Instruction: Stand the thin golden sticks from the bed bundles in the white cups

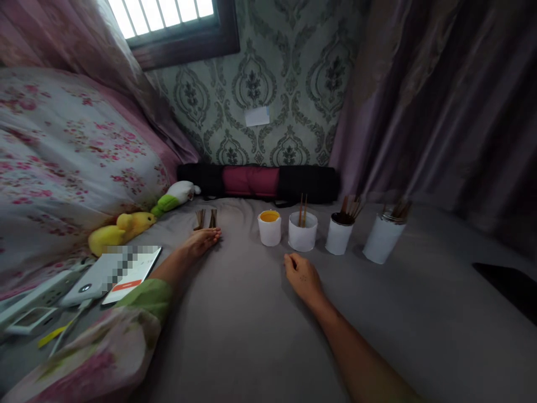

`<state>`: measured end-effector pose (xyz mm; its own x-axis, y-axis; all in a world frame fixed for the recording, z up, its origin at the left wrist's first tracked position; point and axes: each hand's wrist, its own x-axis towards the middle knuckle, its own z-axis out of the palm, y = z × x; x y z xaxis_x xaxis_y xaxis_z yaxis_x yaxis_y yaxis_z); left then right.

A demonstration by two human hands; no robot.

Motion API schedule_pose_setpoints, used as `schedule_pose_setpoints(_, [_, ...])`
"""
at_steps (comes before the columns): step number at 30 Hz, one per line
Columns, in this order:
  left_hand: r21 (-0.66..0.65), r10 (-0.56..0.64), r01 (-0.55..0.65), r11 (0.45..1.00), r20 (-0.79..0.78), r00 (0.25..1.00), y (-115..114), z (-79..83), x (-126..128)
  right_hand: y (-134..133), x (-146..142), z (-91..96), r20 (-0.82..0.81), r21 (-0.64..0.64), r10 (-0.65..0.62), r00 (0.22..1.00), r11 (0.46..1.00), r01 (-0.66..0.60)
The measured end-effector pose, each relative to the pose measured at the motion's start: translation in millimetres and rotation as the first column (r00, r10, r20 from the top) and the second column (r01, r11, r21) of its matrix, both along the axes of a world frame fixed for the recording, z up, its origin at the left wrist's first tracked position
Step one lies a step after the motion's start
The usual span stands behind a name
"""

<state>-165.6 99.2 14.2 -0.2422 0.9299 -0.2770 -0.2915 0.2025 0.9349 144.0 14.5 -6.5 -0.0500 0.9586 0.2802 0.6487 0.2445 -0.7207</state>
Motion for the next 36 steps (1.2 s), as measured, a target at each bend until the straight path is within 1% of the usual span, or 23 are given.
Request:
schedule_pose_setpoints(6, [0.069,-0.025,0.023,0.997,0.029,0.999,-10.8,-7.3,2.5,-0.8,-0.4,1.4,0.013,0.013,0.004,1.0,1.0,-0.004])
schedule_pose_setpoints(14, [0.134,-0.064,0.053,0.99,0.074,0.995,-23.1,-15.4,10.6,-1.5,-0.5,2.0,0.022,-0.024,-0.007,1.0,1.0,0.007])
schedule_pose_setpoints(21, [0.138,-0.104,0.091,0.986,0.088,0.991,-41.0,-11.1,31.2,-1.1,-0.9,1.7,0.03,-0.014,-0.011,0.999,1.0,0.011])
schedule_pose_setpoints(28, [0.132,-0.121,0.109,0.985,0.087,0.989,-60.8,-2.9,56.5,-3.9,-1.1,4.0,0.032,-0.04,-0.019,0.999,0.999,0.021])
schedule_pose_setpoints(32, [0.136,-0.144,0.135,0.981,0.063,0.987,-71.7,0.9,68.8,-3.9,-1.8,3.3,0.033,-0.02,-0.024,0.999,1.0,0.025])
schedule_pose_setpoints(36, [0.148,-0.166,0.16,0.976,0.036,0.985,-78.4,0.5,78.4,-3.2,-1.8,1.6,0.014,-0.006,-0.017,1.0,1.0,0.017])
